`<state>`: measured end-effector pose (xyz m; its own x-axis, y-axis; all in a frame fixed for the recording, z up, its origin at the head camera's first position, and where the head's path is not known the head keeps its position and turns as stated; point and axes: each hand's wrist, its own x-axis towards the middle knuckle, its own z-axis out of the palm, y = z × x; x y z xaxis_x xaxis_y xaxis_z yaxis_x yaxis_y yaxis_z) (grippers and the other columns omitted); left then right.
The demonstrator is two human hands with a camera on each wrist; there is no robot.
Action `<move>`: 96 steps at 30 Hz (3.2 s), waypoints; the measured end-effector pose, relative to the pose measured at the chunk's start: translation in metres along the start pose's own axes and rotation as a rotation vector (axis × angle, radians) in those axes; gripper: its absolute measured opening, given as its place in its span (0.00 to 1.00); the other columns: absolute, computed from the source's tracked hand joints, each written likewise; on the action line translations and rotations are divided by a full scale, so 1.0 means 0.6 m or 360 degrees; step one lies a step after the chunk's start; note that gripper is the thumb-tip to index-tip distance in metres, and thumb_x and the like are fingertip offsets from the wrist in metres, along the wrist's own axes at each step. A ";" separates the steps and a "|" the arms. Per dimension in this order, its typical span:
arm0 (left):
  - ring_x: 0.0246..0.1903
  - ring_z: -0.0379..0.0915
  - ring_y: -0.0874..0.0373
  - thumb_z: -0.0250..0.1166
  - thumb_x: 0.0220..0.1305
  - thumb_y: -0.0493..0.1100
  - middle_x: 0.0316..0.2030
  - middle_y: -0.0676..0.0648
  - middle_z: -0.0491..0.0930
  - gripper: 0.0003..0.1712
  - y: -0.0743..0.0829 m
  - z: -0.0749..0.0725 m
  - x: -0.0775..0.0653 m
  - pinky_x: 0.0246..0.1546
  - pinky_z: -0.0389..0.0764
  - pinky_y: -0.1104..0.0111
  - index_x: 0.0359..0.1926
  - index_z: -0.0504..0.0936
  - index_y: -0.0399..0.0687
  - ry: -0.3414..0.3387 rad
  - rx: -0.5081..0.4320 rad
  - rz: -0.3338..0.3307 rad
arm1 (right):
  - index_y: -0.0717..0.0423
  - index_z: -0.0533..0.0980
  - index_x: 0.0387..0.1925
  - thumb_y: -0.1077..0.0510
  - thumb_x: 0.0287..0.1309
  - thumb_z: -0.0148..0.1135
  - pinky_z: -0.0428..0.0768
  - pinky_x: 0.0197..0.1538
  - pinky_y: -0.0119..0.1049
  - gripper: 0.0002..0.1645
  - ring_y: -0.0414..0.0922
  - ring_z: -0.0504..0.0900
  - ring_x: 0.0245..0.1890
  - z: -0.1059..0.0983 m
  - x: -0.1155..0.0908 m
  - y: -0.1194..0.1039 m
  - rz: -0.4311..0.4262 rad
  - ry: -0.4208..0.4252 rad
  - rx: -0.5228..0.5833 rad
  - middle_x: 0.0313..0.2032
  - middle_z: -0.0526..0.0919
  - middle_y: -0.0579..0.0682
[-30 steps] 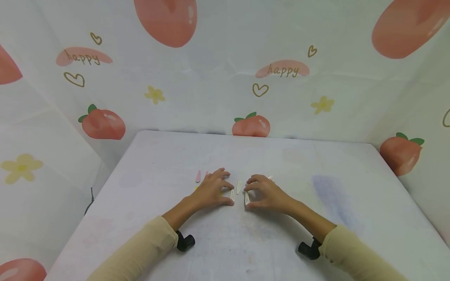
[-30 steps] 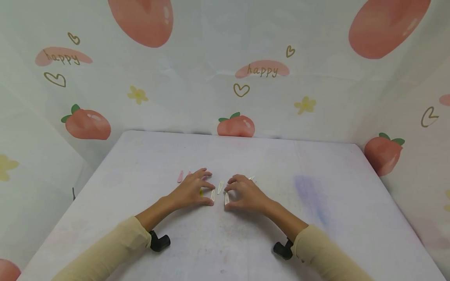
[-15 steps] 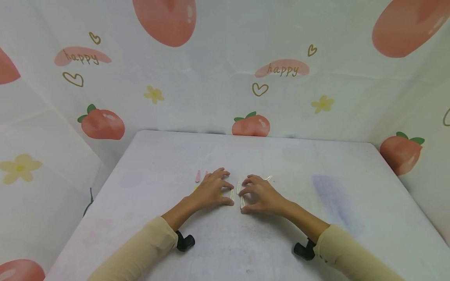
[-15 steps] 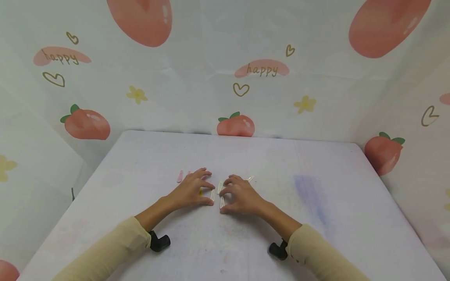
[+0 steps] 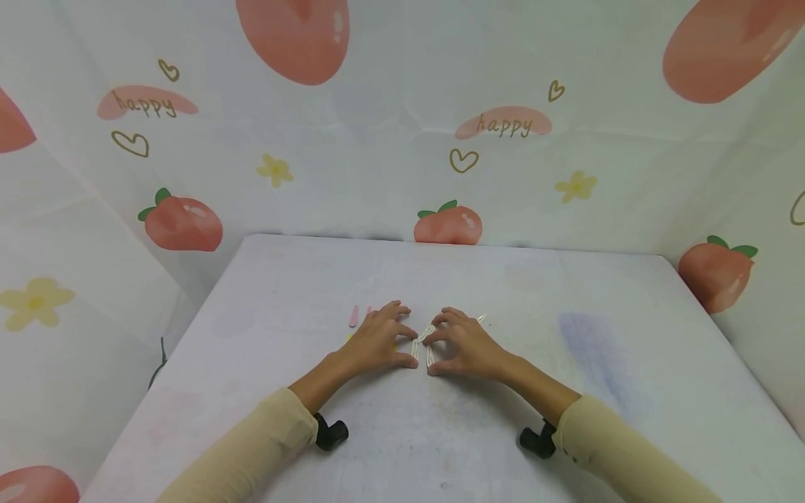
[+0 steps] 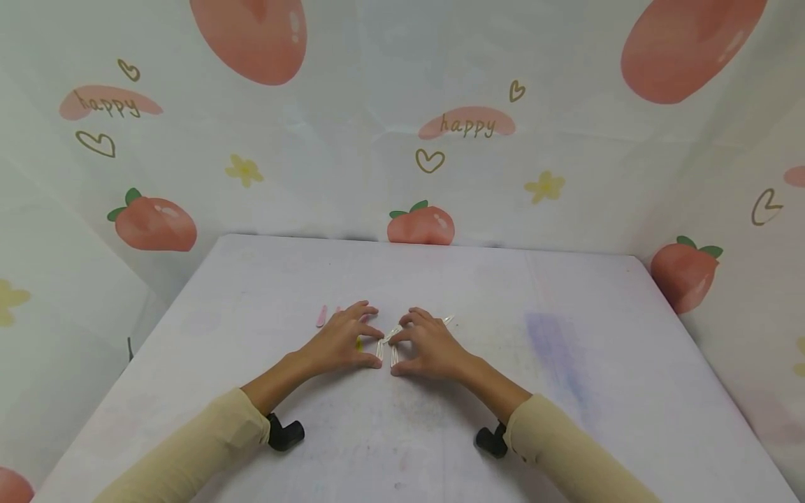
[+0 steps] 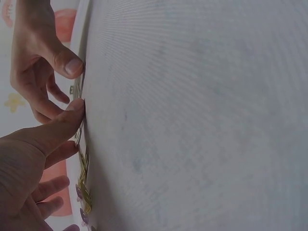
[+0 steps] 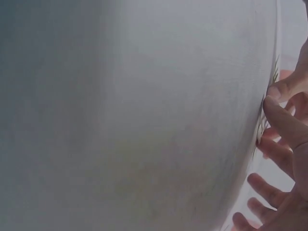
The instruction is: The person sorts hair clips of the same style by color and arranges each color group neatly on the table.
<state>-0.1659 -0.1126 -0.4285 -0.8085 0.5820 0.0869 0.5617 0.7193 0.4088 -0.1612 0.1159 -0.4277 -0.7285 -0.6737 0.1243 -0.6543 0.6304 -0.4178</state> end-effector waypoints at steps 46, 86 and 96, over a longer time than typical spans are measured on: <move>0.72 0.55 0.43 0.80 0.47 0.57 0.63 0.41 0.74 0.28 -0.001 0.002 -0.001 0.63 0.61 0.36 0.48 0.89 0.48 0.0018 -0.0014 0.0008 | 0.54 0.85 0.49 0.47 0.46 0.80 0.72 0.60 0.60 0.28 0.55 0.71 0.63 -0.004 0.012 -0.011 0.0116 0.0013 -0.0001 0.53 0.80 0.53; 0.71 0.55 0.43 0.80 0.46 0.58 0.62 0.41 0.74 0.28 -0.003 0.003 -0.001 0.62 0.62 0.37 0.46 0.90 0.48 0.0027 -0.0017 0.0019 | 0.56 0.86 0.46 0.54 0.56 0.72 0.68 0.62 0.63 0.16 0.58 0.68 0.65 -0.020 0.035 0.031 0.0207 0.0092 -0.0050 0.54 0.80 0.57; 0.71 0.56 0.43 0.80 0.46 0.58 0.62 0.40 0.74 0.28 -0.003 0.004 -0.002 0.63 0.63 0.39 0.46 0.90 0.48 0.0036 -0.0012 0.0028 | 0.55 0.86 0.47 0.55 0.57 0.72 0.71 0.60 0.60 0.16 0.56 0.70 0.63 -0.017 0.041 0.036 0.0240 0.0055 -0.0151 0.53 0.80 0.56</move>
<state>-0.1657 -0.1135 -0.4316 -0.8023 0.5859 0.1144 0.5747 0.7062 0.4136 -0.1953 0.1166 -0.4242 -0.8253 -0.5562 0.0981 -0.5521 0.7580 -0.3474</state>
